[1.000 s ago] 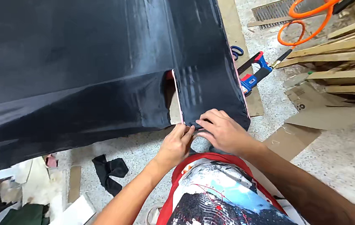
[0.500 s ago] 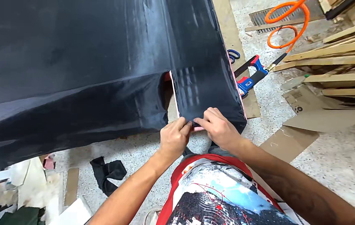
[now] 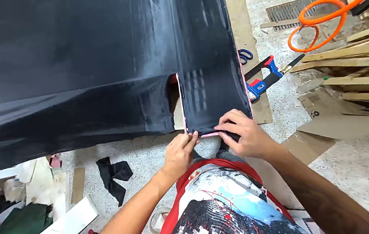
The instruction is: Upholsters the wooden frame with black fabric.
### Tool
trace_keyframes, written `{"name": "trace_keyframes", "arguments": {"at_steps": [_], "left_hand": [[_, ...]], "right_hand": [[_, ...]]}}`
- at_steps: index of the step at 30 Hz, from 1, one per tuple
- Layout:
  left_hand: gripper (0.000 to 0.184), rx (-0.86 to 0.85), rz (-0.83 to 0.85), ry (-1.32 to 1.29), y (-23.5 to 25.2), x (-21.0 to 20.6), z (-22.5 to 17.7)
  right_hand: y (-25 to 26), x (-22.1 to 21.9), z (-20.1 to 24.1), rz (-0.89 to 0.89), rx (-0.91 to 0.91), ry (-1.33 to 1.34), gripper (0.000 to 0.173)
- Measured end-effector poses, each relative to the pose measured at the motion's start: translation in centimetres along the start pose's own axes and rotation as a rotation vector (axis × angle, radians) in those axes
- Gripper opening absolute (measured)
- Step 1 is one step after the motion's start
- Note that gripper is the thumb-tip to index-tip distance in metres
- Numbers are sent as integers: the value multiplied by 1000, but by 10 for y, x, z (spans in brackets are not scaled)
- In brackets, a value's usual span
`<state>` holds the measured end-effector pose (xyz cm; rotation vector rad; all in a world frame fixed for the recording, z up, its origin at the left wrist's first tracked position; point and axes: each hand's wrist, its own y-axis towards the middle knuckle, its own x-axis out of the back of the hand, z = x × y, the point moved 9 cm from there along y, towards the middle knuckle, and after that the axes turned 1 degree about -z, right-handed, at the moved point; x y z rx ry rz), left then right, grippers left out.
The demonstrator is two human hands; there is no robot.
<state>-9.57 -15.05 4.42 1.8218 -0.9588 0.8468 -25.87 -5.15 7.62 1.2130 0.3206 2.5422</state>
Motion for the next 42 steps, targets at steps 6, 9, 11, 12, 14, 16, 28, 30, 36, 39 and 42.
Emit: {"name": "trace_keyframes", "arguments": {"at_steps": [6,9,11,12,14,16,28,30,36,39,42], "left_hand": [[18,197,-18,-122,14,7,18],[20,252,68,-146,21,6,24],[19,243,111,-112,27,7,22],[19,214,107,-73,30,9,19],[18,96,57,33,35,12,9],[16,-6,14,108,36,14,-3],[29,-113,83,144,14,-4,-23],[37,-119,97,188,2,-12,-23],[58,-30,135,198,-30,-27,-13],[65,-35,169,217,-37,-33,-10],[79,-14,263,251,-46,-40,-8]], "right_hand": [[23,-30,12,117,3,-138,31],[31,-46,16,129,73,-148,17],[34,-45,18,123,93,-120,16],[34,-44,19,116,101,-110,16],[35,-41,19,105,117,-108,17],[33,-40,19,93,140,-106,19],[15,-45,18,109,226,-66,20],[10,-33,12,129,226,-15,22],[-4,104,-156,7,-401,-325,36],[-21,78,-279,329,-398,-463,82],[-17,60,-320,451,-194,-491,96]]}}
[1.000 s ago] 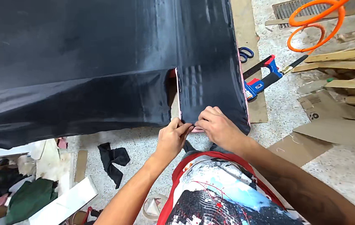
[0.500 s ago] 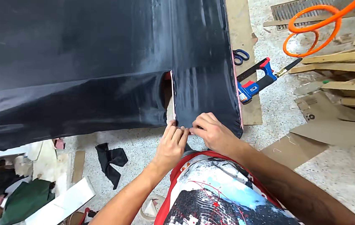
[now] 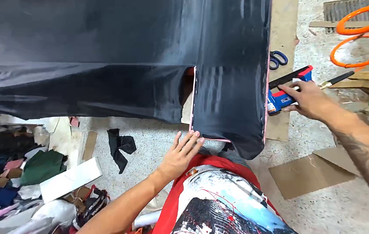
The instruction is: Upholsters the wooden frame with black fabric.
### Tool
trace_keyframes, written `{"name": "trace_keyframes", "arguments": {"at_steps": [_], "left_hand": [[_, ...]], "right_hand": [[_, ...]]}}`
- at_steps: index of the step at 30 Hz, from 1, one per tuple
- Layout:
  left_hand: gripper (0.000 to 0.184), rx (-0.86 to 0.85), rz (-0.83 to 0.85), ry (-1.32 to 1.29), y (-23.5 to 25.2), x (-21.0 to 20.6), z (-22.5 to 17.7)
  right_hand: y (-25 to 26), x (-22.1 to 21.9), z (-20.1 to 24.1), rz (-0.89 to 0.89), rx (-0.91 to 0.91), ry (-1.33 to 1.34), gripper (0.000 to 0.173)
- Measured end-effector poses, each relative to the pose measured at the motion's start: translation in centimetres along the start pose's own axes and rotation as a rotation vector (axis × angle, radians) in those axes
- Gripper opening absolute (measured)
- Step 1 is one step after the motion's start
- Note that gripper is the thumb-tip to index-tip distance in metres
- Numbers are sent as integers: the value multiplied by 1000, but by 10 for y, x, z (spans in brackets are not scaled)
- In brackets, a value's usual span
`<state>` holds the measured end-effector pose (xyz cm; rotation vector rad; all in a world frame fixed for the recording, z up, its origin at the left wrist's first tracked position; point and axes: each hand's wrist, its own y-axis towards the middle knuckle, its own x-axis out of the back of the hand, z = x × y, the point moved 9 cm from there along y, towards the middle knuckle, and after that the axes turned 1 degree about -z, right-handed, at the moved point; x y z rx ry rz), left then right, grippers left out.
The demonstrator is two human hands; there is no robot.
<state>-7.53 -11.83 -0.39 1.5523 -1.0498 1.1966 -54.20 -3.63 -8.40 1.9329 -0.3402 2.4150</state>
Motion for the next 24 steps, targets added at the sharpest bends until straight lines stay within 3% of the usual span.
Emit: {"name": "trace_keyframes", "arguments": {"at_steps": [2,3,5,7,10,12,15,17,19,24], "left_hand": [[83,2,69,15,-6,-6,3],[75,-7,86,9,-7,-7,5],[59,-36,103,-52,-8,-7,15],[46,-91,142,-151,-5,-9,28],[30,-198,196,-334,0,-11,38],[40,-183,167,-418,4,-11,49],[57,-252,168,-498,4,-13,63],[71,-301,156,-525,6,-16,69],[71,-288,144,-541,8,-19,74],[77,-272,218,-478,9,-20,78]], "right_hand": [[8,1,-1,109,30,-110,95],[5,3,3,194,9,-176,92],[-9,24,25,248,-84,-179,70],[-43,61,54,177,-287,-101,50],[-137,117,129,-37,-691,162,49],[-178,139,211,-184,-836,560,33],[-180,119,325,-338,-1000,1190,27],[-159,104,380,-386,-1074,1263,29],[-135,92,414,-429,-1093,1231,27],[-99,79,444,-421,-1088,1005,24]]}}
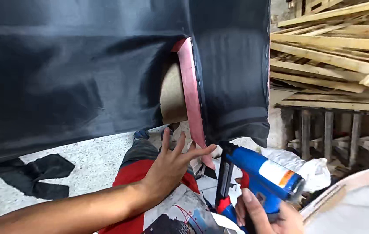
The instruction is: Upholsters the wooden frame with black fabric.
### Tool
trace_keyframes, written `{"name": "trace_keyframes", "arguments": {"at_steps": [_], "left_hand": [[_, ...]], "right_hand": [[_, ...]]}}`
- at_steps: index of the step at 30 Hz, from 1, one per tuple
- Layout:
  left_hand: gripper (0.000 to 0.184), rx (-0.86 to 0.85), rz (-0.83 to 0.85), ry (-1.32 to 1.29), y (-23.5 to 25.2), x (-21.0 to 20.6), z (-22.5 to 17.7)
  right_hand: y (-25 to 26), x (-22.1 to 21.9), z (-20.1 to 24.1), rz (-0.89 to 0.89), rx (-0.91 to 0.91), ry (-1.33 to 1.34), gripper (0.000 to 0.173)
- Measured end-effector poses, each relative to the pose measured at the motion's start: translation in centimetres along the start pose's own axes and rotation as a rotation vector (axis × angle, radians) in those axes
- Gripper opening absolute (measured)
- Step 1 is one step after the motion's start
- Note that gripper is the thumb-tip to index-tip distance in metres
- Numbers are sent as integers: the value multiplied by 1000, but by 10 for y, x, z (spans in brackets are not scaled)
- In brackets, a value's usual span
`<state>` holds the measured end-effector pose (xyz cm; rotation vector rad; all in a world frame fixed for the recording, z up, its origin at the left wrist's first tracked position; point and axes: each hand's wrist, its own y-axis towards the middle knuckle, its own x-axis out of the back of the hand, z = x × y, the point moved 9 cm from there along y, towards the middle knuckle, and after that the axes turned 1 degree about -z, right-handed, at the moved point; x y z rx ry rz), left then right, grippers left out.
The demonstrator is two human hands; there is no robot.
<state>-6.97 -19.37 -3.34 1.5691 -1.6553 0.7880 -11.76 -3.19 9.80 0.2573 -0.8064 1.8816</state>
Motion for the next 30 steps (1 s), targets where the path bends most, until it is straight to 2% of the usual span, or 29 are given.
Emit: {"name": "trace_keyframes", "arguments": {"at_steps": [4,8,20,22,24,25,27,28,30], "left_hand": [[66,40,127,-29,1,-4,8],[75,15,168,51,1,-5,13],[82,11,184,167,2,1,11],[83,7,159,158,4,7,10],[80,-10,159,119,3,16,4],[71,-26,177,94,1,21,-3],[39,-97,215,123,1,31,-26],[32,-154,184,142,2,39,-39],[33,-229,4,89,7,60,-62]], "right_hand": [[-2,-14,2,-4,-17,-84,21],[-5,-18,8,-38,-15,-232,24],[0,-12,12,-4,-44,-330,32],[0,7,17,-9,-82,-224,28],[7,47,22,-71,-101,-198,30],[15,75,23,-125,-88,-251,34],[46,137,25,-249,-12,-477,45],[68,164,27,-296,52,-616,49],[125,197,32,-298,253,-840,45]]}}
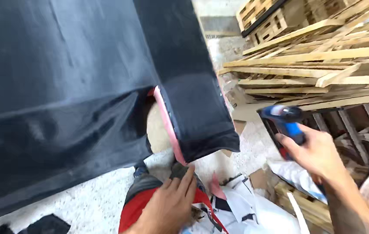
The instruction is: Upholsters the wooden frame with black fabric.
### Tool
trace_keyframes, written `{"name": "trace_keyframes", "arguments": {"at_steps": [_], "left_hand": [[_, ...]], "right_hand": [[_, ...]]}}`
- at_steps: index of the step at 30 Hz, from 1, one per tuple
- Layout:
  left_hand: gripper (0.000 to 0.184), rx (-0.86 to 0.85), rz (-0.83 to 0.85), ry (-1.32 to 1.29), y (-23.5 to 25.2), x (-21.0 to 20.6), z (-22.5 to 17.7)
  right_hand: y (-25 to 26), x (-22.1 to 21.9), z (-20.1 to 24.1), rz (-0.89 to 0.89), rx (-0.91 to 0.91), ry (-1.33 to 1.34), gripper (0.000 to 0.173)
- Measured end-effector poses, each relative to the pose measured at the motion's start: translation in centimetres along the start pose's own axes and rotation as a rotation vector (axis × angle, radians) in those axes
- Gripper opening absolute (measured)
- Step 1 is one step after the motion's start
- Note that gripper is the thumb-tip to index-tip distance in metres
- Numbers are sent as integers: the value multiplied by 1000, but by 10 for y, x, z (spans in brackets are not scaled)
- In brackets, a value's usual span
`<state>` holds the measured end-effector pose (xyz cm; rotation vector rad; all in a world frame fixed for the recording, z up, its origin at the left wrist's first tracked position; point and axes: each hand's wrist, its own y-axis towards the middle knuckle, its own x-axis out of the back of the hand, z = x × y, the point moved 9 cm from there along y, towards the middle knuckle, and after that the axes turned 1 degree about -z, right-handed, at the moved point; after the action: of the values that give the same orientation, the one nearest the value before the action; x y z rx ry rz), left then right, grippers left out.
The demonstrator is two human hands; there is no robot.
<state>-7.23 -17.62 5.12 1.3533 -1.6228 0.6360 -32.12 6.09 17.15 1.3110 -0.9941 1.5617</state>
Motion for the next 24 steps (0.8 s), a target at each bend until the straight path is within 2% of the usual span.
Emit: {"name": "trace_keyframes", "arguments": {"at_steps": [1,4,6,10,14,16,17,19,20,22,23,24], "left_hand": [[31,-2,-85,-18,7,10,-7],[31,91,-293,-37,40,25,-15],[35,175,-351,-22,66,20,-18],[37,358,-348,73,113,-8,-35],[34,497,-329,147,138,-38,-46],[35,500,-345,149,146,-40,-55],[37,495,-334,154,151,-41,-60],[47,502,-299,184,158,-43,-67],[51,515,-290,192,159,-45,-70],[46,540,-281,173,159,-52,-74],[37,553,-284,152,159,-55,-74],[28,566,-296,136,159,-56,-74]], "right_hand": [[30,-9,-12,15,104,-40,43],[113,-69,-31,180,436,-161,64],[153,-111,-26,131,736,-251,70],[201,-175,-2,133,1108,-162,63],[216,-223,21,172,1269,98,46],[209,-220,33,161,1226,149,42],[202,-205,36,146,1144,184,40],[179,-158,31,144,897,310,19],[161,-133,23,158,778,376,19],[113,-105,0,239,599,476,44],[90,-107,-10,312,521,509,50],[70,-116,-18,379,452,534,48]]}}
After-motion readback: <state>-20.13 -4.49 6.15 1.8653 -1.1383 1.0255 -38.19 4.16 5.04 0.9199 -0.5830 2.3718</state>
